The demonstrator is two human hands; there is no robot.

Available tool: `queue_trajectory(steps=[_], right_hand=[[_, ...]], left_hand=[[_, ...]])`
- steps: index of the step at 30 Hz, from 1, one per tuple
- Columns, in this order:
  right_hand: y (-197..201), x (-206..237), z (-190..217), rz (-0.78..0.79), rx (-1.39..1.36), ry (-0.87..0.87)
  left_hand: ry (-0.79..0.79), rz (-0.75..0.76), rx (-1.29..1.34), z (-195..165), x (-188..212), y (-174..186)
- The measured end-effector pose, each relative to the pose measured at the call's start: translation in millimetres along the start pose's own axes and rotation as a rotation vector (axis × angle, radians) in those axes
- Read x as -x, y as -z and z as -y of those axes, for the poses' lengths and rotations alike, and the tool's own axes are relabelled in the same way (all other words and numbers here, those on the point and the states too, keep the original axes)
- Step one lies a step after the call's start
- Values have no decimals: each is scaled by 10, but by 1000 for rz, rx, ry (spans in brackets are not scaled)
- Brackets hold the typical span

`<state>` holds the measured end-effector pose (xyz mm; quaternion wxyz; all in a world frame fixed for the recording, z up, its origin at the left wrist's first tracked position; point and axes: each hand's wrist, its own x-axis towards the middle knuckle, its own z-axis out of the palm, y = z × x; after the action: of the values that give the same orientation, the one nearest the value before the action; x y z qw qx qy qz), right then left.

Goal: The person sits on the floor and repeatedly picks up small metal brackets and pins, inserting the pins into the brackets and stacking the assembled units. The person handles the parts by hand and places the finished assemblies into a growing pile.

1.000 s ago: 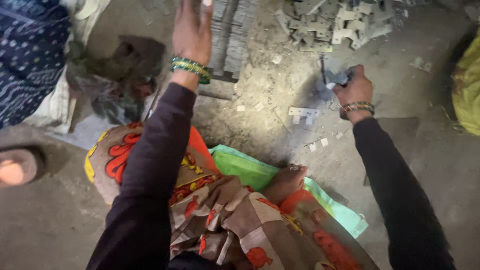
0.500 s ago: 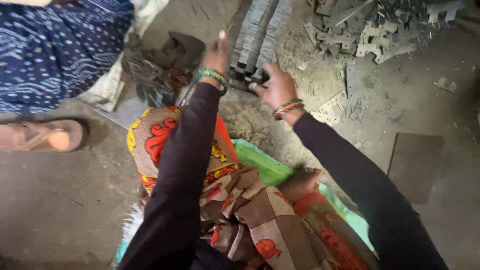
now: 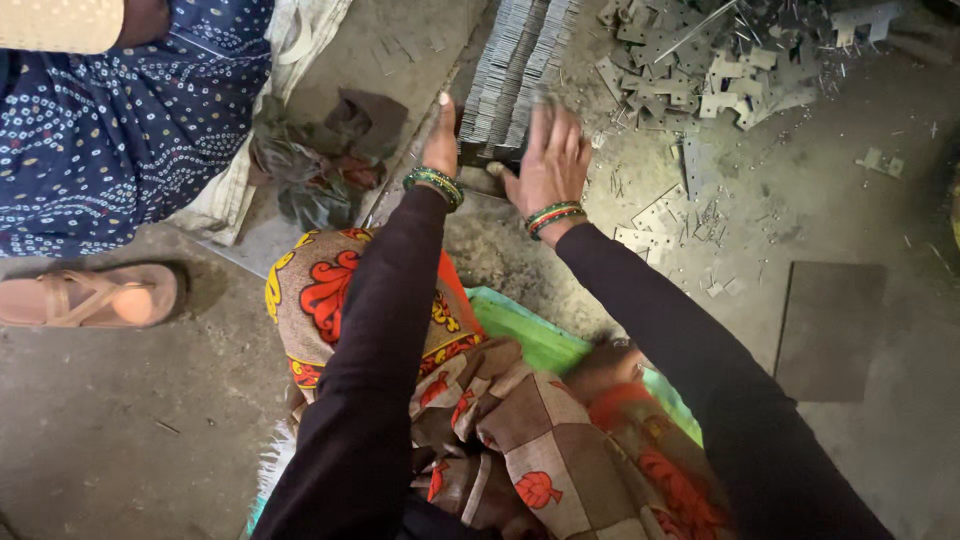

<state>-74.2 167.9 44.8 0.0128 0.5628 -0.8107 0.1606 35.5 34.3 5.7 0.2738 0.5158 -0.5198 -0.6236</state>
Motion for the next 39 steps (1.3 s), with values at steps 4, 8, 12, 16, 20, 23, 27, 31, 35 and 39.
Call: queue_trajectory(steps=[4,8,12,16,20,23,27,31,35,39], right_hand=[[-310,8,44,158,-15,-183],[-445,70,103,214,-21,-276],[-286,202,-258,217,-45,-95],[177,448,-1120,228,24,116],[530,863,-1860,513,267,-23],[561,1203,-2026,623,357,-50],[527,1573,-2011,419,342,40],[499,1762,-2041,248,401,189],[466,1753,-2173,155,391,299],[486,1618,-2321,313,353,272]], left_hand=[[45,83,-64,58,-25,-20],[147,120,-205,153,-59,-40],[-115,41,-492,174,-116,8],[-272,-96,-606,147,-80,-37],[-204,-67,-478,32,151,-330],[-528,-86,-776,50,298,-449],[-536,-222,-850,132,85,-375],[-429,-143,-448,218,-235,-272],[-381,-118,-293,243,-311,-213],[-507,-138,-275,211,-301,-208]])
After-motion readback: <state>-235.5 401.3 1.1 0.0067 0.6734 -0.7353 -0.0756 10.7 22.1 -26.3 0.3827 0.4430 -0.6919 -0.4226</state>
